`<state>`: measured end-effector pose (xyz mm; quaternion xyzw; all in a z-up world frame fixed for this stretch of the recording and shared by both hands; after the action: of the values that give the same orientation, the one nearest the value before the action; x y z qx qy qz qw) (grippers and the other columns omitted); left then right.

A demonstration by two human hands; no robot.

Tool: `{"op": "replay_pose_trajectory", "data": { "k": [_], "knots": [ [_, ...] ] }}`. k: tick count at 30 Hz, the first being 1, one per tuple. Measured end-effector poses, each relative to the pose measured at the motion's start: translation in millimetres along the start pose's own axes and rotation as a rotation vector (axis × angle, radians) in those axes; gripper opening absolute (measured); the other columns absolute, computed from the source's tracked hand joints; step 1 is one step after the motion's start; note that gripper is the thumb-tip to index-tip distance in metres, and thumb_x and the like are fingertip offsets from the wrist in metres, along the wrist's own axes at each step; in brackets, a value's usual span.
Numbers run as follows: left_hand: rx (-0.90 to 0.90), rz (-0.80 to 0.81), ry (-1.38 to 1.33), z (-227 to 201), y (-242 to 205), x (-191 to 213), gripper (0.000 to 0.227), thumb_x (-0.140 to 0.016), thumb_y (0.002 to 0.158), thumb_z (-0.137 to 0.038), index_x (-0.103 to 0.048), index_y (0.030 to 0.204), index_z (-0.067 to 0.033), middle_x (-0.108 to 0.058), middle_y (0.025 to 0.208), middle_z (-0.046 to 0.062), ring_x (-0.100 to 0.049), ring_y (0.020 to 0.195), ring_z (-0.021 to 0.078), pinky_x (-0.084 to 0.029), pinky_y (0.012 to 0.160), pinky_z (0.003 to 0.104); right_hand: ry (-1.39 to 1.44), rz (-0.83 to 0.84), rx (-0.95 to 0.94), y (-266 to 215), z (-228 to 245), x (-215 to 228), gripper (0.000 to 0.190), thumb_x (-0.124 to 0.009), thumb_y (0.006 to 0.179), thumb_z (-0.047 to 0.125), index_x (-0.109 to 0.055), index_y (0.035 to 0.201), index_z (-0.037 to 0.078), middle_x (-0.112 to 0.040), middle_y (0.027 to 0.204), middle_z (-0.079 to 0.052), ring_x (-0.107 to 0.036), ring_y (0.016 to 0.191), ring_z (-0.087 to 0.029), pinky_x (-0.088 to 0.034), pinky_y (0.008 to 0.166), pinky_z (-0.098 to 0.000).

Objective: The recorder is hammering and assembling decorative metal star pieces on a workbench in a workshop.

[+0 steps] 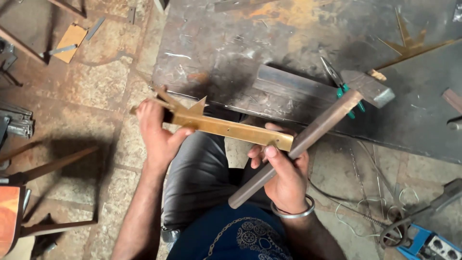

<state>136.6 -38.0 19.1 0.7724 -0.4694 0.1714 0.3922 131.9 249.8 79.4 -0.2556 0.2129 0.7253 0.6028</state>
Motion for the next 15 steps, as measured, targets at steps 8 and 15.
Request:
{"op": "replay_pose_trajectory", "data": {
  "k": [8,15],
  "knots": [
    [-0.069,-0.068,0.017,-19,33,10,0.109,-0.040,0.083,-0.090,-0.055,0.136,0.0038,-0.057,0.114,0.018,-0.054,0.112,0.0320,-0.028,0.127,0.059,-0.053,0.066,0.012,0,0,-24,0.034,-0.067,0.098,0.008,-0.057,0.130,0.001,-0.063,0.137,-0.023,-0.073,0.109,-0.032,-0.062,0.090,-0.0419],
    [0.131,-0.675,-0.347,-68,94,15,0.086,-0.051,0.113,-0.069,-0.016,0.161,-0.0054,-0.020,0.163,0.024,-0.020,0.159,0.0358,-0.021,0.133,0.054,0.126,0.038,0.323,6,15,-39,0.035,-0.070,0.105,0.011,-0.051,0.133,0.004,-0.061,0.134,-0.020,-0.069,0.111,-0.032,-0.054,0.110,-0.0452]
  ]
}}
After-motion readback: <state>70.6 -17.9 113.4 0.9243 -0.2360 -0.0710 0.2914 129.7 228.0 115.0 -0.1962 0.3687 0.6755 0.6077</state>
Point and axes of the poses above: each hand's wrist, its own y-axis towards the middle knuckle, its own x-axis out of the back of the hand, z = x × y, the point moved 7 cm from there along y, towards the middle knuckle
